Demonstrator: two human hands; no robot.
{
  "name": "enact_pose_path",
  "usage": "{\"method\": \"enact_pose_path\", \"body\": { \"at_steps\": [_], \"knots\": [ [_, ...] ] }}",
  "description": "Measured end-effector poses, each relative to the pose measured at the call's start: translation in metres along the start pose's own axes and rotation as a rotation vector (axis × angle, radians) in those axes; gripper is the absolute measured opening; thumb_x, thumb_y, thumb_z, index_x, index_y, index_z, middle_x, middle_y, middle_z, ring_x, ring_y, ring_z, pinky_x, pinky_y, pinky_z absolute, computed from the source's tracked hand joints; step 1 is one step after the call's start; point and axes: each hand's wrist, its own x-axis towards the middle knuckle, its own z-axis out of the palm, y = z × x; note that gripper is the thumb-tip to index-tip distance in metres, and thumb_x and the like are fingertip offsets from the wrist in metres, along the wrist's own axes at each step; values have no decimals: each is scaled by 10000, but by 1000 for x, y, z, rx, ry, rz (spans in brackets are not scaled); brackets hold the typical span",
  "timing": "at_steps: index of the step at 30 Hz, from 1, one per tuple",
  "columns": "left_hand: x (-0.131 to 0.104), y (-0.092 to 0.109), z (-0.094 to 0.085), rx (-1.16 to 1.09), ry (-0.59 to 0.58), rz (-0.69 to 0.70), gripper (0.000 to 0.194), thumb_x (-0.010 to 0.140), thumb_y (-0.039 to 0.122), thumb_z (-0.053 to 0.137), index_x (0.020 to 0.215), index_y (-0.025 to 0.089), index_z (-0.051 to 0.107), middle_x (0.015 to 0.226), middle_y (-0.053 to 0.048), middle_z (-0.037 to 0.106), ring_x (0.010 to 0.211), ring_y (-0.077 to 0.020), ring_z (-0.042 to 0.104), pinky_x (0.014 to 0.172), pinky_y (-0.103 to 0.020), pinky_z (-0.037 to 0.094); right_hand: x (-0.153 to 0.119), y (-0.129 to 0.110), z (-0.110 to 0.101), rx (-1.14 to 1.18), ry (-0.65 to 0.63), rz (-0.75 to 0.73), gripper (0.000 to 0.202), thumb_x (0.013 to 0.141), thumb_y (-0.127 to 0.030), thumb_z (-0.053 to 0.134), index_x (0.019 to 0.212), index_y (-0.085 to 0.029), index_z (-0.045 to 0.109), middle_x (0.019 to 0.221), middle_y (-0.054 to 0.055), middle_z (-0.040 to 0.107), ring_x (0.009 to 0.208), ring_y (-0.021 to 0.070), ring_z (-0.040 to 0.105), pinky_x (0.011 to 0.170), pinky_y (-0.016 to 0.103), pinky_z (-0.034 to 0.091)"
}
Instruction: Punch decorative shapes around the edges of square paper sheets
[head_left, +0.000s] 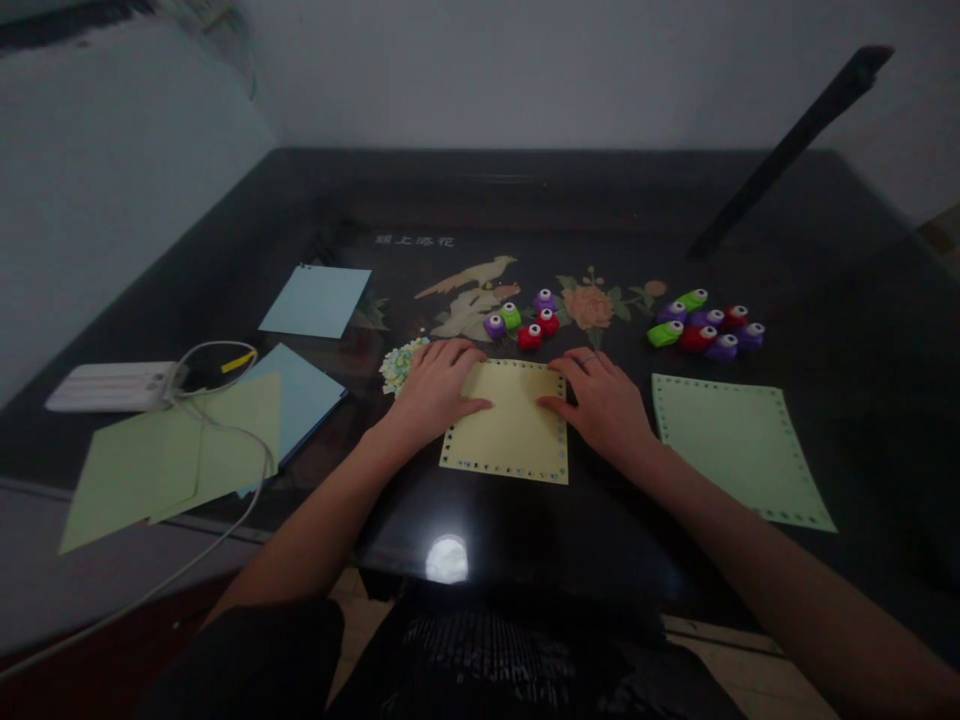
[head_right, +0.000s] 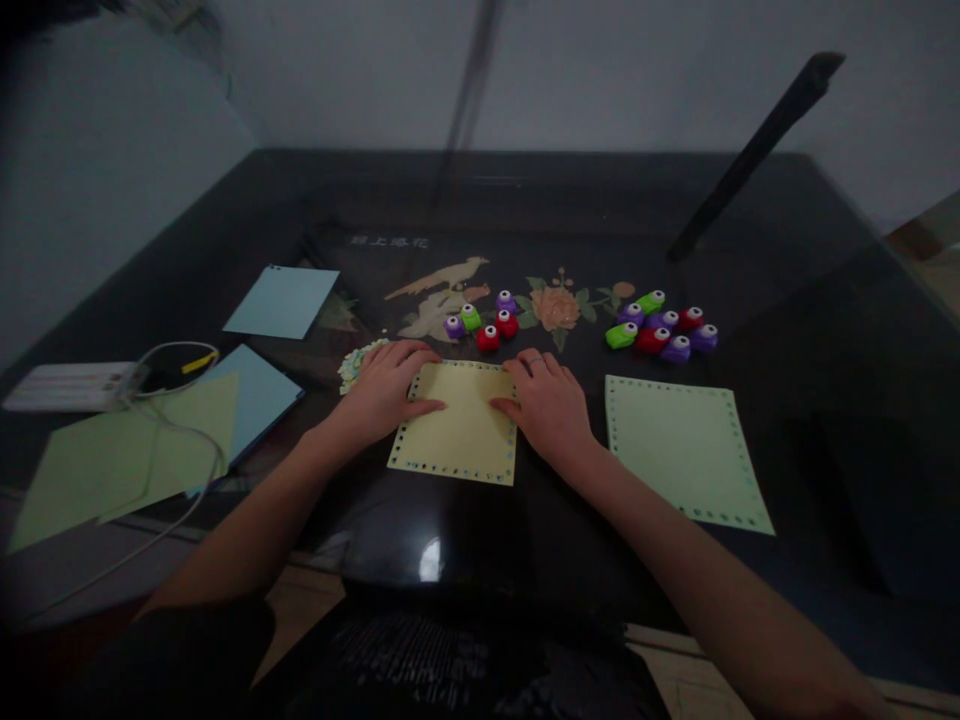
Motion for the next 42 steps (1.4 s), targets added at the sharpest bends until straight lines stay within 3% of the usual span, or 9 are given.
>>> {"method": "enact_pose_path", "body": {
  "at_steps": [10,13,18,22,27,33,37,40,42],
  "knots": [
    [3,-2,-2,-269,80,-22,253,829,179,598,1080,183,569,1075,-71,669,1006,-243,611,870,-357,437,5,3,3,389,-31,130,220,730,-169,695,917,-193,580,900,57,674,824,247,612,749,379,422],
    [3,-7,-7,-385,122,-90,161,822,232,603,971,176,628,890,-37,688,803,-202,626,730,-306,459,6,6,-1,520,-41,166,168,750,-212,677,887,-195,581,832,38,690,736,207,636,683,339,464],
    [5,-17,-10,-822,147,-242,248,749,371,673,855,151,633,739,-18,656,641,-155,593,572,-245,442,2,10,-15,1199,-202,385,293,743,-346,687,979,-194,598,834,40,737,773,216,695,706,355,538],
    [6,-13,-10,-1095,240,-359,294,667,366,750,813,155,607,694,8,629,599,-120,579,559,-217,447,-11,9,-27,1344,-378,436,325,717,-383,725,975,-190,679,914,58,754,836,230,707,767,376,557],
    [4,-1,-8,-1240,282,-398,272,696,349,739,849,169,604,733,6,654,632,-123,606,600,-223,481,-24,8,-34,1356,-325,467,330,729,-386,732,1003,-202,719,944,54,757,852,230,711,849,407,543],
    [-1,8,-4,-1217,23,-289,394,794,469,610,1022,150,655,932,-92,722,868,-235,677,781,-337,541,-26,14,-39,1319,-177,507,322,727,-399,733,981,-202,732,892,61,758,788,219,698,731,367,556],
    [-6,18,-7,-1149,-204,-190,330,751,447,644,915,163,680,805,-76,724,695,-205,673,602,-281,554,-26,17,-40,1346,-127,548,314,707,-405,750,946,-201,740,835,53,754,727,204,682,678,342,544],
    [-9,27,-11,-1167,-329,-156,263,760,427,630,759,166,666,601,-40,655,452,-138,562,414,-229,472,-25,18,-40,1359,-116,573,272,701,-395,755,902,-212,747,792,39,747,702,189,671,654,317,527],
    [-10,31,-12,-1186,-382,-137,265,774,424,610,701,172,646,550,-27,615,412,-122,517,385,-222,444,-25,18,-40,1363,-117,577,251,710,-395,748,887,-218,748,775,33,741,699,184,665,642,307,517]
  ]
}}
